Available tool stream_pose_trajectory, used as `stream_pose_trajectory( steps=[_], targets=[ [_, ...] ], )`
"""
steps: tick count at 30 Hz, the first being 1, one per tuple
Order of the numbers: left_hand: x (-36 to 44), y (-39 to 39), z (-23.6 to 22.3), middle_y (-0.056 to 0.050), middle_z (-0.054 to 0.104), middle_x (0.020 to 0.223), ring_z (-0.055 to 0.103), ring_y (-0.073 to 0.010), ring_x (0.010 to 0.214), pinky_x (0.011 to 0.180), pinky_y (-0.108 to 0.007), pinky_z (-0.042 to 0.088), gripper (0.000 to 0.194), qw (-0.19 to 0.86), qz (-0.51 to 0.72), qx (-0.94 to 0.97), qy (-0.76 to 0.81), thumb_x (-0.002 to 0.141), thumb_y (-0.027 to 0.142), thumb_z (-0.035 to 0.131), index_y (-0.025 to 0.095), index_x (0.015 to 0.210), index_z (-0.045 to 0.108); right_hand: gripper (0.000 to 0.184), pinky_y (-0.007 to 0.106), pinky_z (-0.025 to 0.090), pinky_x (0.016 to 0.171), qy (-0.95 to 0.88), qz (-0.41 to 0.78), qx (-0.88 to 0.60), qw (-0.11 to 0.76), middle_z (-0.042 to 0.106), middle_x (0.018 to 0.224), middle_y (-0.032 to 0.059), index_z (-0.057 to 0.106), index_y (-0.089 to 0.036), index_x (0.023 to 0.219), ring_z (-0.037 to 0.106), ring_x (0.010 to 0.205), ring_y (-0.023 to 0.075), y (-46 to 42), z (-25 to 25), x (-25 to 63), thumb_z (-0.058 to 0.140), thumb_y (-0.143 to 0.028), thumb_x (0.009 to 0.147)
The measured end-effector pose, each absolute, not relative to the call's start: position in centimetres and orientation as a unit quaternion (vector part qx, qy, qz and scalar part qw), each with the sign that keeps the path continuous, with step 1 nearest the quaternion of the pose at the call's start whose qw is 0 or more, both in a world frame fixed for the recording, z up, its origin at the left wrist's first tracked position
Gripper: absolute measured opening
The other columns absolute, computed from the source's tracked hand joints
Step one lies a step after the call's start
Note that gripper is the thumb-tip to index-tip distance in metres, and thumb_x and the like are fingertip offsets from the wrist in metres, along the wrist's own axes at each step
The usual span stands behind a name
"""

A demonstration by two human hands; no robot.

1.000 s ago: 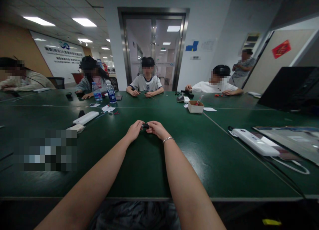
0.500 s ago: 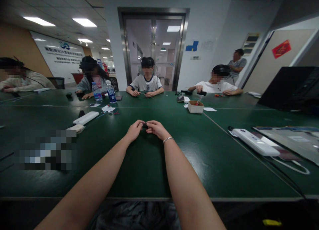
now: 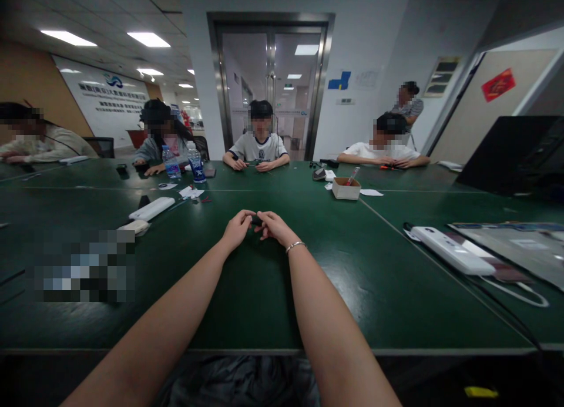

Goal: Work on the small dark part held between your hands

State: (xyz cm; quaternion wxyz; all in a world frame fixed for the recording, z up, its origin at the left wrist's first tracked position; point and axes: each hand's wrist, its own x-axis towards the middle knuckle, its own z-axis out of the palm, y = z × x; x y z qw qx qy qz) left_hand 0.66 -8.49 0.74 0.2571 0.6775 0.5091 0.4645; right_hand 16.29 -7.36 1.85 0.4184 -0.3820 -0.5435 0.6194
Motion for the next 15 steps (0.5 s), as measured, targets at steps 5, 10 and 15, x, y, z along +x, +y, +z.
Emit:
stream_pose_trajectory(
  steps=[5, 10, 15],
  targets=[
    [0.73, -8.56, 0.86, 0.000, 0.062, 0.074, 0.057, -0.0135, 0.068, 0.066, -0.026, 0.042, 0.025, 0.256, 0.459, 0.674, 0.519, 0.086, 0.029, 0.040, 0.022, 0.100, 0.060, 0.028, 0.021, 0.054, 0.047, -0.550, 0.609, -0.370, 0.435, 0.057, 0.067, -0.0057, 0.052, -0.019, 0.097, 0.049, 0.040, 0.0036, -7.36, 1.73, 16.38, 0.066, -0.012, 0.074],
    [0.66, -8.34, 0.59, 0.000, 0.062, 0.075, 0.057, -0.0135, 0.069, 0.066, -0.026, 0.041, 0.025, 0.256, 0.464, 0.674, 0.514, 0.086, 0.029, 0.041, 0.022, 0.101, 0.060, 0.013, 0.022, 0.053, 0.043, -0.552, 0.613, -0.384, 0.415, 0.057, 0.061, -0.0034, 0.053, -0.017, 0.093, 0.048, 0.039, 0.0059, -7.17, 1.53, 16.34, 0.058, -0.026, 0.083],
    [0.57, -8.18, 0.41, 0.000, 0.062, 0.073, 0.056, -0.0136, 0.067, 0.064, -0.026, 0.041, 0.025, 0.256, 0.460, 0.677, 0.515, 0.086, 0.030, 0.040, 0.022, 0.101, 0.060, 0.026, 0.022, 0.054, 0.047, -0.550, 0.614, -0.372, 0.428, 0.054, 0.059, -0.0076, 0.053, -0.018, 0.094, 0.048, 0.040, 0.0047, -7.15, 1.57, 16.30, 0.066, -0.011, 0.073]
  ],
)
